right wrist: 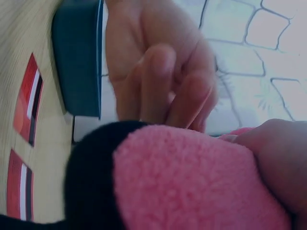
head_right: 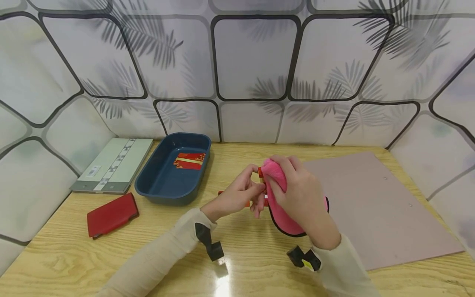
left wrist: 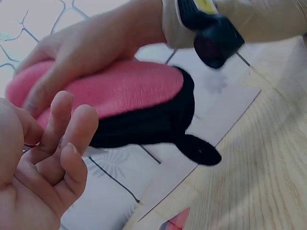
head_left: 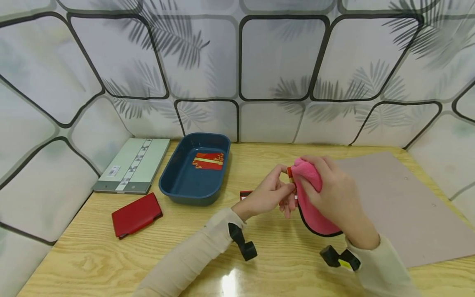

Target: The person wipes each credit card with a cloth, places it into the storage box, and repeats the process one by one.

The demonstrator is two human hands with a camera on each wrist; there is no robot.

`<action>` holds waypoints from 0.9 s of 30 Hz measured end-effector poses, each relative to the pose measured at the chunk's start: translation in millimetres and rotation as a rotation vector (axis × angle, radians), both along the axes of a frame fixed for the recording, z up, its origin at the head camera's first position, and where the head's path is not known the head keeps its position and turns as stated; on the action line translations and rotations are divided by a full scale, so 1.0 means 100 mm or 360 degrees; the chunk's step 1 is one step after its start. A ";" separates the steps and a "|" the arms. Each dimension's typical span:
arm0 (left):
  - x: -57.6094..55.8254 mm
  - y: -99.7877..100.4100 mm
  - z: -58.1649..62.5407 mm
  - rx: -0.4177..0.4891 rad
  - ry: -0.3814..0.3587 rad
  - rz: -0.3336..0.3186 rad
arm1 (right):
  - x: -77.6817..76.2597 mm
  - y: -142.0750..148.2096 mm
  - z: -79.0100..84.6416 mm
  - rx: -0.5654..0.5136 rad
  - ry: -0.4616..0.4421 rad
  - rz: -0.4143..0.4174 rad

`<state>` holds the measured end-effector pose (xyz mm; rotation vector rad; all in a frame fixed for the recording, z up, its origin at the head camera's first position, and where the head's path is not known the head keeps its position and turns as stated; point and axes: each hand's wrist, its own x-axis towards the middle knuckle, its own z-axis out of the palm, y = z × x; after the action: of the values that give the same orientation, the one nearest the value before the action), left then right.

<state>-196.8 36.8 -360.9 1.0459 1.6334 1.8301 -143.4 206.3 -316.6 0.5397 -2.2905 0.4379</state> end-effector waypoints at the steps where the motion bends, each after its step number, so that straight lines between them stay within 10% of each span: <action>1: 0.00 0.00 0.01 -0.0004 -0.0003 0.0010 | -0.02 0.02 -0.01 -0.0002 0.0000 -0.0017; 13: 0.01 0.00 0.03 0.0035 -0.0122 0.0146 | -0.09 0.13 -0.02 0.0042 0.0065 -0.0155; 27: -0.01 0.02 -0.02 -0.0011 -0.0080 0.0033 | -0.01 -0.02 0.00 0.0064 0.0028 0.0083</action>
<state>-198.1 38.6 -363.3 0.9754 1.6261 1.8480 -144.1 204.7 -317.0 0.6222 -2.2770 0.4112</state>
